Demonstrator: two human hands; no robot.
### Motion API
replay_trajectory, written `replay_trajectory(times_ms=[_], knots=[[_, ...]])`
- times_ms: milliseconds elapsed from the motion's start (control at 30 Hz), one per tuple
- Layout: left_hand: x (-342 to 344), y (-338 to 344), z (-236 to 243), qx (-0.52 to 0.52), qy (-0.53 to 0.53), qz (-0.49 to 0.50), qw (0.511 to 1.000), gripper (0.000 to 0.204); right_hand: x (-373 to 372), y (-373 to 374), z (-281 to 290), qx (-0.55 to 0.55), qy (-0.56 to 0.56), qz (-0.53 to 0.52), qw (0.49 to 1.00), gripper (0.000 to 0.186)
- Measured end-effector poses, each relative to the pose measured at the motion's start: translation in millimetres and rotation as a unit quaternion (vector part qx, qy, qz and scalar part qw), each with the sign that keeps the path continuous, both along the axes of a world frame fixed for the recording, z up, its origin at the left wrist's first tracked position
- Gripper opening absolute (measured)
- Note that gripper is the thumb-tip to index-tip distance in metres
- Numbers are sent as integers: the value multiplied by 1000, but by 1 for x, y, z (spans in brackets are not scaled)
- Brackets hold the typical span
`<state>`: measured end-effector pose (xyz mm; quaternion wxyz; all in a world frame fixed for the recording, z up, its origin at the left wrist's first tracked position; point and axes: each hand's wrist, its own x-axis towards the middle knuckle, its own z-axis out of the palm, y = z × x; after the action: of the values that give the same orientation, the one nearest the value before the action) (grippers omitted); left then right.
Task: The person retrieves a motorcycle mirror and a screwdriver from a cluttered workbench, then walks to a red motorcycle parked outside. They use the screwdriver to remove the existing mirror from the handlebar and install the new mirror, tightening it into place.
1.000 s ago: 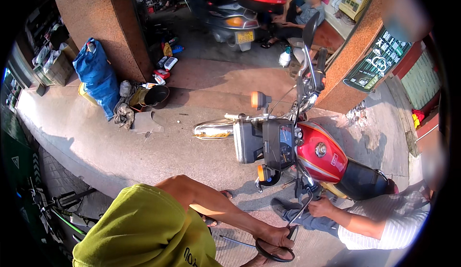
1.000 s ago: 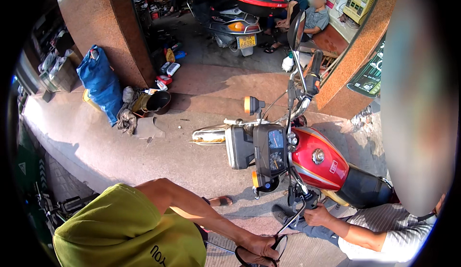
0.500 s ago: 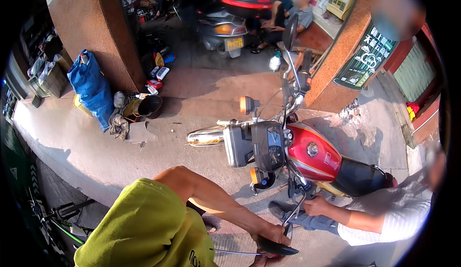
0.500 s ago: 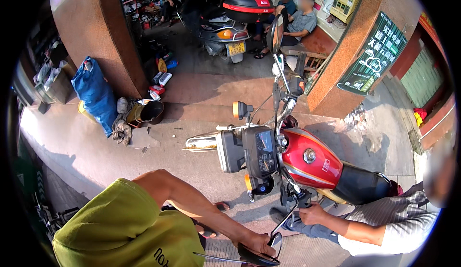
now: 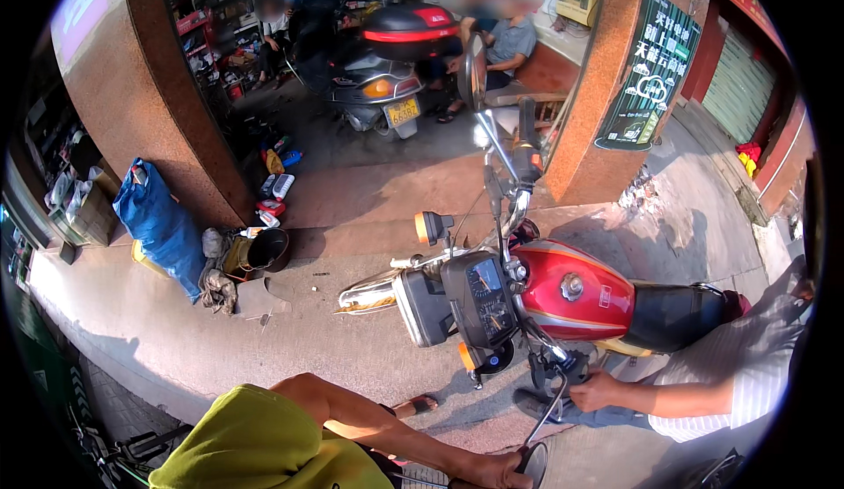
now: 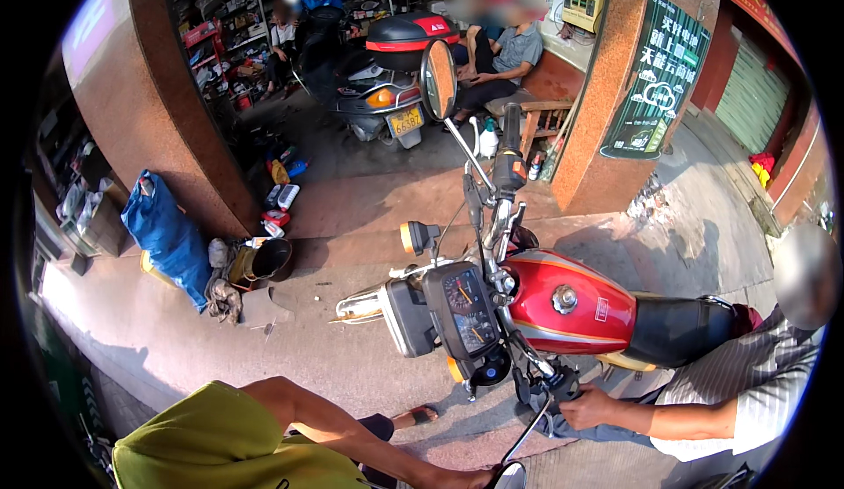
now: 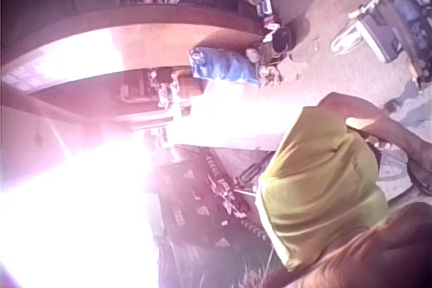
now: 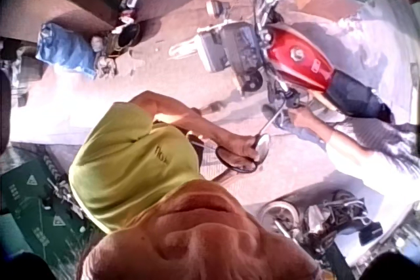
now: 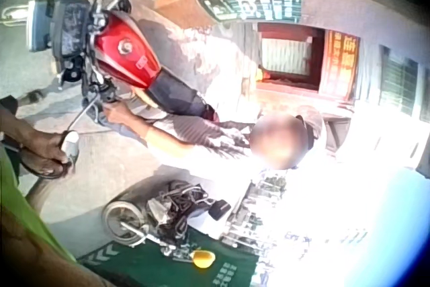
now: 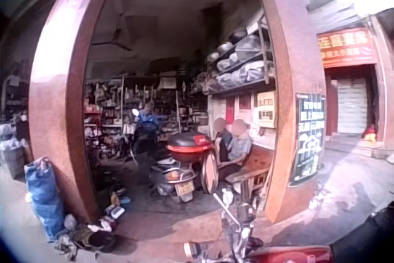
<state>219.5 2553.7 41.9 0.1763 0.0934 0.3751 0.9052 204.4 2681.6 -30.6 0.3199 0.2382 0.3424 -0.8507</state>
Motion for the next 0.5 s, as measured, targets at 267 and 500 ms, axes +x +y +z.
replay_trajectory(times_ms=[267, 500], knots=[[8, -4, 19, -35, 28, 51, 998, 22, 4, -5, -8, 100, 3, 34, 994, 34], [9, -3, 12, -26, 5, 43, 999, 23, 6, -2, -13, 149, 8, 69, 986, 32]])
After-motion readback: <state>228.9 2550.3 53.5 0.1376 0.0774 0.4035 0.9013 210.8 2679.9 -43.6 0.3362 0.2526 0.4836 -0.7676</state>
